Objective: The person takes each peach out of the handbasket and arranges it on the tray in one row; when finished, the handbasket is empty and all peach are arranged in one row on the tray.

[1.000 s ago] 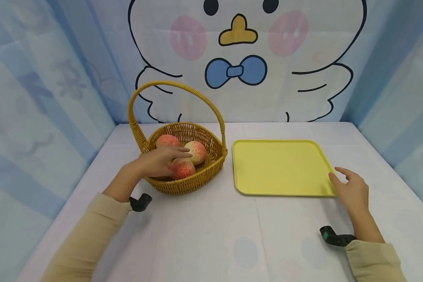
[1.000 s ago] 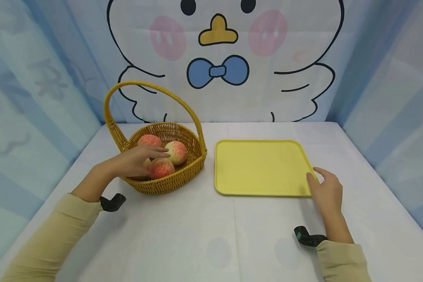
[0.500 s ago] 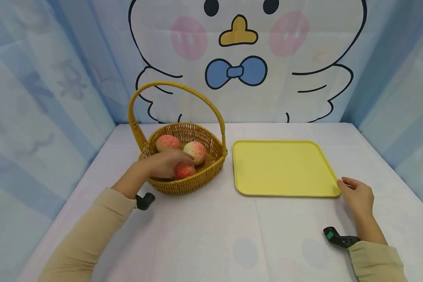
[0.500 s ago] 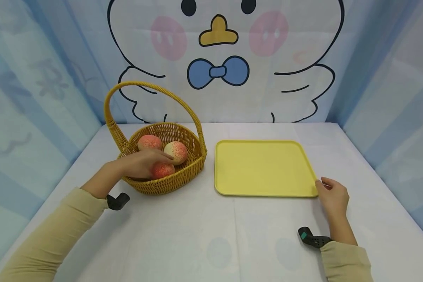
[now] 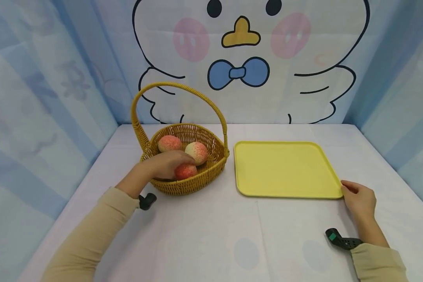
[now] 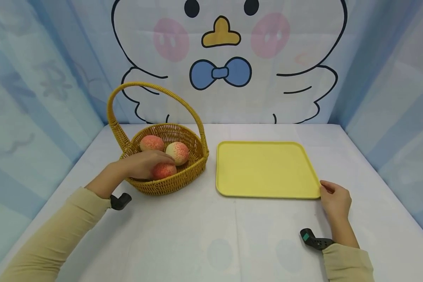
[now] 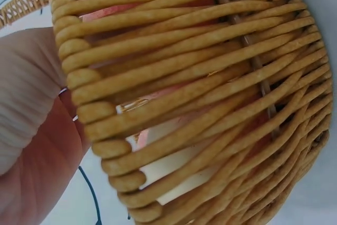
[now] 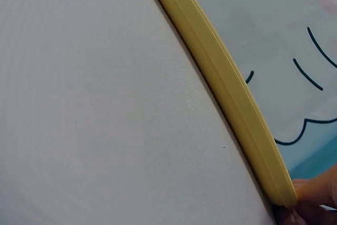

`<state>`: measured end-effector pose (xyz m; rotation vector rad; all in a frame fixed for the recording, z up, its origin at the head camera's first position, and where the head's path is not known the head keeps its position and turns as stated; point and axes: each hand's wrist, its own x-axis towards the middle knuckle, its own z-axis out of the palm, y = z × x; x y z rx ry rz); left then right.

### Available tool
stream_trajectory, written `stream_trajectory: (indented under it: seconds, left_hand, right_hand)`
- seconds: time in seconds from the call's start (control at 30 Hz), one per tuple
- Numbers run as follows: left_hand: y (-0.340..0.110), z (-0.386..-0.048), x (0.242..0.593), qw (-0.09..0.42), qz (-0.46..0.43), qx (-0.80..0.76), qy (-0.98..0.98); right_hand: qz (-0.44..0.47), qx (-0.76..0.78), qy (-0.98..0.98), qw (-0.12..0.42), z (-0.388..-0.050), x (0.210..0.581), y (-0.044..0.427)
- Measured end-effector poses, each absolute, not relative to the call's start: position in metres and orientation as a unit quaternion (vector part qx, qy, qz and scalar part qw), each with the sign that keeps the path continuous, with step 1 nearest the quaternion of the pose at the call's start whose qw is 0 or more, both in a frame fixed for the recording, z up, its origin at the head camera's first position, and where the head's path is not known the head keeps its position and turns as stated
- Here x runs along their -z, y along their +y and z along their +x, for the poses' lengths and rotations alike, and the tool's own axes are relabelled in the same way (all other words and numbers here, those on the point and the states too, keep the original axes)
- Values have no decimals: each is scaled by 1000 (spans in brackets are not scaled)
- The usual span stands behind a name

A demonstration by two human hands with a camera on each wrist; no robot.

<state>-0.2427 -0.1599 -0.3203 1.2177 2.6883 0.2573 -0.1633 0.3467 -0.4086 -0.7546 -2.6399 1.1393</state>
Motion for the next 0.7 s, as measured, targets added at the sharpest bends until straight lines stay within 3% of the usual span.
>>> stream_trajectory:
  seconds: [0.7]
  left_hand:
    - [-169, -242, 326, -7, 412, -99, 906]
  right_hand:
    - [-264, -400, -873, 90, -165, 415, 350]
